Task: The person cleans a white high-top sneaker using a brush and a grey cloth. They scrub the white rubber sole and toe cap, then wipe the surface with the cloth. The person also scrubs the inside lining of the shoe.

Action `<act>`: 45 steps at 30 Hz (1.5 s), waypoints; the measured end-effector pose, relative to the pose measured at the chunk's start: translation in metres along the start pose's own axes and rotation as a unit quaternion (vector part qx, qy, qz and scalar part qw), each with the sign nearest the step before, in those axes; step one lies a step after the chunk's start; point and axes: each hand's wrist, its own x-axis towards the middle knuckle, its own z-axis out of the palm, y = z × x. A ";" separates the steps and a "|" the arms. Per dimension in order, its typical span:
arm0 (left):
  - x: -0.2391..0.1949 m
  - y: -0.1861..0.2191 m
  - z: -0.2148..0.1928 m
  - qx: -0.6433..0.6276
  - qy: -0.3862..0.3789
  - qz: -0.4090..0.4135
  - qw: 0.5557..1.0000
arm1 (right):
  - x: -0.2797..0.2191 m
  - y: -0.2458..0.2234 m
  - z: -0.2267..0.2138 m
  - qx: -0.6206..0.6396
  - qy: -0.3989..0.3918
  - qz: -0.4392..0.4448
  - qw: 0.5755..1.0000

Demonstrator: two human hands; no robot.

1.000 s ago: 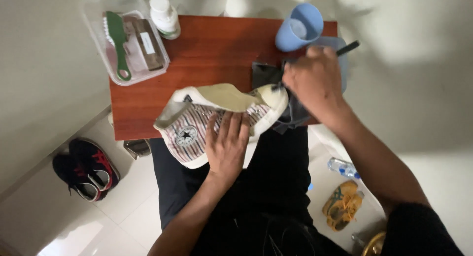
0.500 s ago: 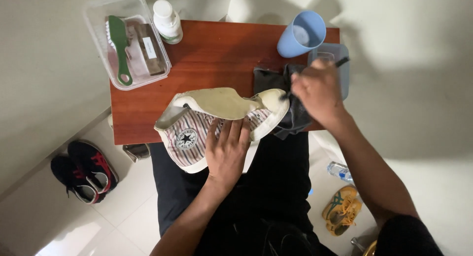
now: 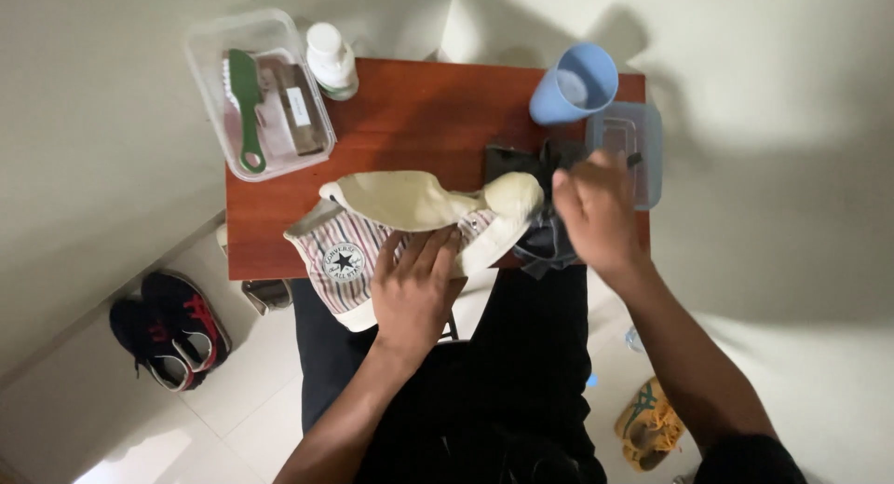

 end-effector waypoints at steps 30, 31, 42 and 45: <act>0.009 -0.008 -0.001 -0.222 0.179 0.085 0.955 | 0.026 -0.045 -0.108 -0.028 0.027 -0.101 0.994; 0.011 -0.008 0.000 -0.220 0.181 0.087 0.955 | 0.026 -0.060 -0.111 -0.029 0.029 -0.104 0.994; 0.009 -0.008 -0.006 -0.232 0.202 0.089 0.947 | 0.034 -0.047 -0.103 -0.011 0.007 -0.102 0.995; 0.004 -0.009 -0.004 -0.231 0.199 0.089 0.948 | 0.022 -0.079 -0.114 -0.050 0.009 -0.150 0.987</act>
